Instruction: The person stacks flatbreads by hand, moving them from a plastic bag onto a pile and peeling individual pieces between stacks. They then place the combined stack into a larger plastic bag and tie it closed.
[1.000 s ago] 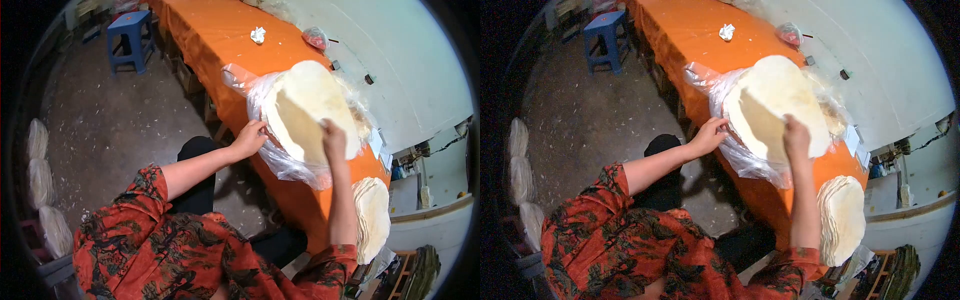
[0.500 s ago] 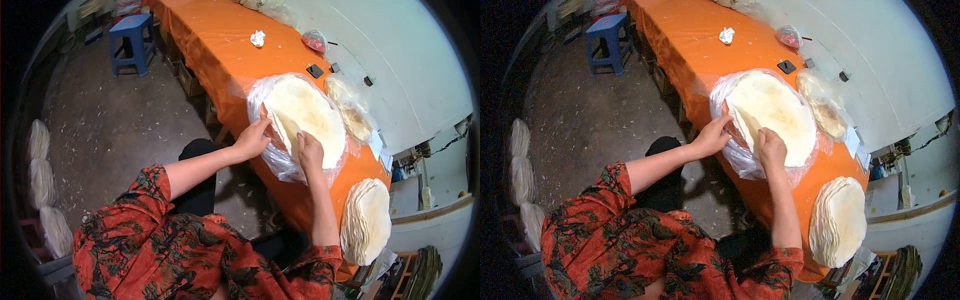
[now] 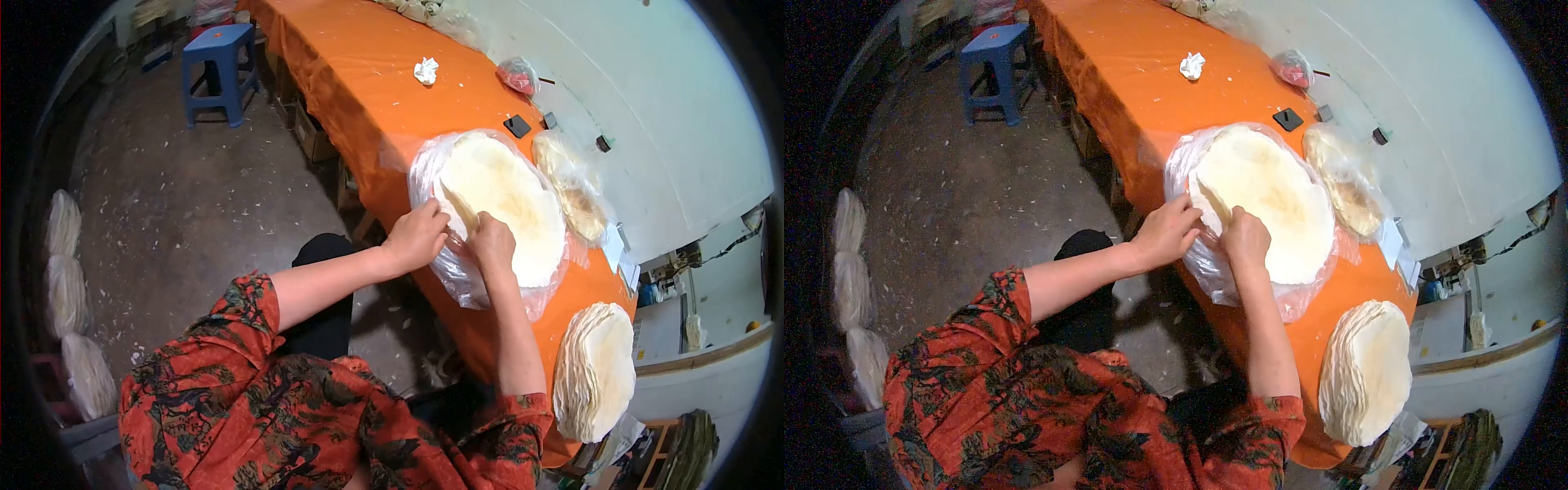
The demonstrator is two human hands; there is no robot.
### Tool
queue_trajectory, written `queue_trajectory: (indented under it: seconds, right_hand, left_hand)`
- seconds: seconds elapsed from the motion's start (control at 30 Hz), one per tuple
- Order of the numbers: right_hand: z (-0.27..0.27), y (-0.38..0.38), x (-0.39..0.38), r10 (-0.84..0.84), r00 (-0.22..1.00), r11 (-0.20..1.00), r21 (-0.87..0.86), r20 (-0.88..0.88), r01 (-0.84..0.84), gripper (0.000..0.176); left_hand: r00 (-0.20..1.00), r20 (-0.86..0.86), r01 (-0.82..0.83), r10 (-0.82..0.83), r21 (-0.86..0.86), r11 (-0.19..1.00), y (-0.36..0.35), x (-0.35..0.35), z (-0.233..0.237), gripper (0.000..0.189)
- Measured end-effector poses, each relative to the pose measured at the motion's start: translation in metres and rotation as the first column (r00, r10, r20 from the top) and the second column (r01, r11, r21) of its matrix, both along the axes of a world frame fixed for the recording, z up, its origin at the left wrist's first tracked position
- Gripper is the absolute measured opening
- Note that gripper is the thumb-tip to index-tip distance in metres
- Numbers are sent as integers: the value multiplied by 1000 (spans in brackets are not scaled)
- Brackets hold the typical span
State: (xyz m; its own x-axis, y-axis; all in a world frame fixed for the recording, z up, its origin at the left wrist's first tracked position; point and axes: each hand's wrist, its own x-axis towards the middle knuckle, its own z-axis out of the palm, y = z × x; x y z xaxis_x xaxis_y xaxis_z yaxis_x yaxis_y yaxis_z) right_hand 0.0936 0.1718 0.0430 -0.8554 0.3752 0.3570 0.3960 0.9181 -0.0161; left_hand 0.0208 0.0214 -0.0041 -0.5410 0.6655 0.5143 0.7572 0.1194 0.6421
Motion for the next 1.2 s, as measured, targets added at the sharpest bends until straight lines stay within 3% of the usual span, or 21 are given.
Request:
queue_trajectory:
  seconds: [0.13,0.2,0.23,0.27,0.3,0.33,0.37,0.4,0.47,0.5,0.63,0.7,0.73,0.77,0.83,0.87,0.9,0.93,0.97,1.07,1.2]
  right_hand:
    - [3,7,-1,7,1000,1000,13,21,-7,11]
    - [14,51,-12,5,1000,976,-217,4,-4,12]
    - [23,93,-24,-37,999,980,-197,-16,33,13]
    - [54,128,-31,-14,998,989,-145,-57,6,15]
    - [106,132,-32,-170,981,985,-58,-89,165,14]
    - [147,175,-33,-72,987,995,-75,-143,61,14]
    - [182,196,-34,-172,936,975,84,-307,207,14]
    - [222,200,-22,-85,917,996,2,-390,93,13]
    - [281,155,1,-77,887,965,190,-455,182,16]
    - [290,138,12,28,863,968,231,-504,103,14]
    - [253,84,46,163,882,981,169,-442,-97,13]
    - [184,62,57,270,849,962,92,-455,-257,14]
    - [149,58,57,282,896,948,242,-343,-206,10]
    - [116,39,62,221,948,948,278,-230,-153,7]
    - [55,17,68,223,963,962,194,-148,-193,7]
    - [40,4,70,293,943,953,132,-160,-274,9]
    - [31,-2,73,267,958,961,102,-108,-257,12]
    - [24,-8,75,239,970,969,71,-52,-235,14]
    - [19,-11,76,232,969,972,40,-82,-229,19]
    - [15,-15,79,221,969,975,36,-111,-218,15]
    - [23,-17,91,290,949,946,-113,-121,-303,12]
  left_hand:
    - [900,-436,53,24,164,985,19,-4,-1,37]
    - [907,-420,70,-13,120,990,24,-9,-9,37]
    - [924,-378,84,-61,46,995,25,-10,-13,39]
    - [937,-333,105,-109,-31,994,25,-12,-18,40]
    - [895,-444,61,-28,60,996,28,-10,-25,42]
    - [892,-450,63,-28,62,996,29,-10,-22,42]
    - [907,-417,69,-57,15,997,29,-10,-19,42]
    - [922,-379,77,-84,-33,996,29,-11,-18,41]
    - [923,-371,77,-96,-68,995,28,-11,-13,41]
    - [925,-364,76,-108,-102,992,29,-11,-11,41]
    - [905,-416,99,-87,7,995,26,-15,-5,35]
    - [940,-267,170,-213,-175,970,23,-18,3,30]
    - [940,-265,171,-214,-174,970,22,-14,3,30]
    - [978,29,204,-206,47,978,20,-9,3,27]
    - [836,447,182,-319,323,929,19,-5,-3,29]
    - [843,439,177,-311,321,931,18,-6,2,29]
    - [514,710,154,-480,474,867,15,-6,7,30]
    - [77,797,58,-599,596,801,12,-6,10,32]
    - [-49,784,49,-619,621,782,14,-16,2,40]
    - [-155,821,-1,-550,556,831,11,-15,18,45]
    - [-75,834,44,-547,551,833,32,-15,10,50]
